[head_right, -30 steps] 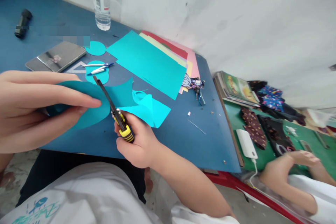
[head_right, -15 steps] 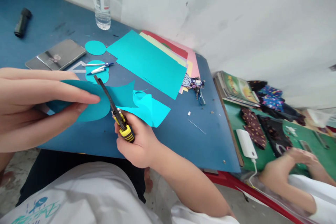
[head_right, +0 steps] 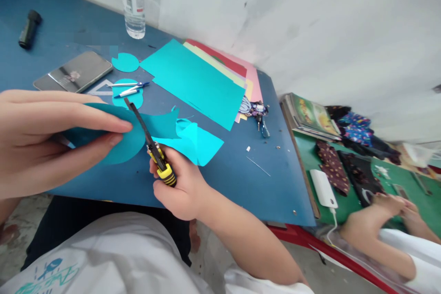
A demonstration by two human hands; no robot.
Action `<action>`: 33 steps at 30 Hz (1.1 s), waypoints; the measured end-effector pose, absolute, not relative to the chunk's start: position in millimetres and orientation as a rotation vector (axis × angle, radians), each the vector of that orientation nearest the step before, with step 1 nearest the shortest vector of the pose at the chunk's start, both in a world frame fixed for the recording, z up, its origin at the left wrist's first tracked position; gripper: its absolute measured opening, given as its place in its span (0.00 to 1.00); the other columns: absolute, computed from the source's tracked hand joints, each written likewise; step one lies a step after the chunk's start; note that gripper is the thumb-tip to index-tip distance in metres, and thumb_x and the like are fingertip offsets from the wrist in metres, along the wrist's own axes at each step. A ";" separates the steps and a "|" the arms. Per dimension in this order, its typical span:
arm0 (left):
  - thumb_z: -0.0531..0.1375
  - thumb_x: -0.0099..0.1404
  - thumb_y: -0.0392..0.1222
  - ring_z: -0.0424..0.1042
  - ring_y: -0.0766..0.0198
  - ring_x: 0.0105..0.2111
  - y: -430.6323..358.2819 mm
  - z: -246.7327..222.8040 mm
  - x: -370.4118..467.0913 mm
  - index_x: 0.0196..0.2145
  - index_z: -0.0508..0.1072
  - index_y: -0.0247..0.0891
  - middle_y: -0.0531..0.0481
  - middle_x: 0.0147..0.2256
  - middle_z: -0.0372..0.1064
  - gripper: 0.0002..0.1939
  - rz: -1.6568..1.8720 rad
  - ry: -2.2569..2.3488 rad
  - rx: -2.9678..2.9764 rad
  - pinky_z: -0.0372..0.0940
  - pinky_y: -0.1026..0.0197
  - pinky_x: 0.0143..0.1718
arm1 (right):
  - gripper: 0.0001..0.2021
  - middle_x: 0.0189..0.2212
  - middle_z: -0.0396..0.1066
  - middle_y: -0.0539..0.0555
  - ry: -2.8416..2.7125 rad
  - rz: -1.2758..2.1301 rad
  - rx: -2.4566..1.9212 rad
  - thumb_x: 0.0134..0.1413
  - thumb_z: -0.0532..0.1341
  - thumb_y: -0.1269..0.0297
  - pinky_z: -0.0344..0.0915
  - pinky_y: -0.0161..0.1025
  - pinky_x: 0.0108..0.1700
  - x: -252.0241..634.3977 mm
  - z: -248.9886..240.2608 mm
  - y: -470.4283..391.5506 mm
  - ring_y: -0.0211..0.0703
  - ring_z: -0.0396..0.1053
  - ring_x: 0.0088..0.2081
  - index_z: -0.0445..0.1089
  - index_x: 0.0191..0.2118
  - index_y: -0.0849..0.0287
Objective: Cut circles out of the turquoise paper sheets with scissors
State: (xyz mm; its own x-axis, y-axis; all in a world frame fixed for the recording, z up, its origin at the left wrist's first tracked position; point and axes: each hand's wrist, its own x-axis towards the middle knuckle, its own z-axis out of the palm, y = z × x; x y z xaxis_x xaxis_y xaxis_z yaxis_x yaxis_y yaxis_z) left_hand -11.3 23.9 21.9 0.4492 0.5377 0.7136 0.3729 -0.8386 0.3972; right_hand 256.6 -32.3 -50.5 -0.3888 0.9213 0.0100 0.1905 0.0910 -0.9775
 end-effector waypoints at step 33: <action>0.63 0.78 0.32 0.74 0.72 0.29 26.6 23.8 -13.7 0.49 0.85 0.43 0.58 0.35 0.82 0.11 1.198 0.717 2.529 0.68 0.62 0.31 | 0.18 0.40 0.78 0.48 -1.701 1.324 -1.097 0.51 0.69 0.75 0.78 0.47 0.47 253.2 -44.4 -27.0 0.49 0.78 0.40 0.75 0.47 0.48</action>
State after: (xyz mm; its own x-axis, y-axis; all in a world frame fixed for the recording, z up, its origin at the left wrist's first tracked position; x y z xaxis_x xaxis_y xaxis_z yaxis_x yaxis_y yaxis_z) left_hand -13.7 26.6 23.8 0.5403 0.5312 0.6526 0.3241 -0.8471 0.4212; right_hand 253.2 -27.0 -44.4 -0.3898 0.9204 0.0307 0.1964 0.1156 -0.9737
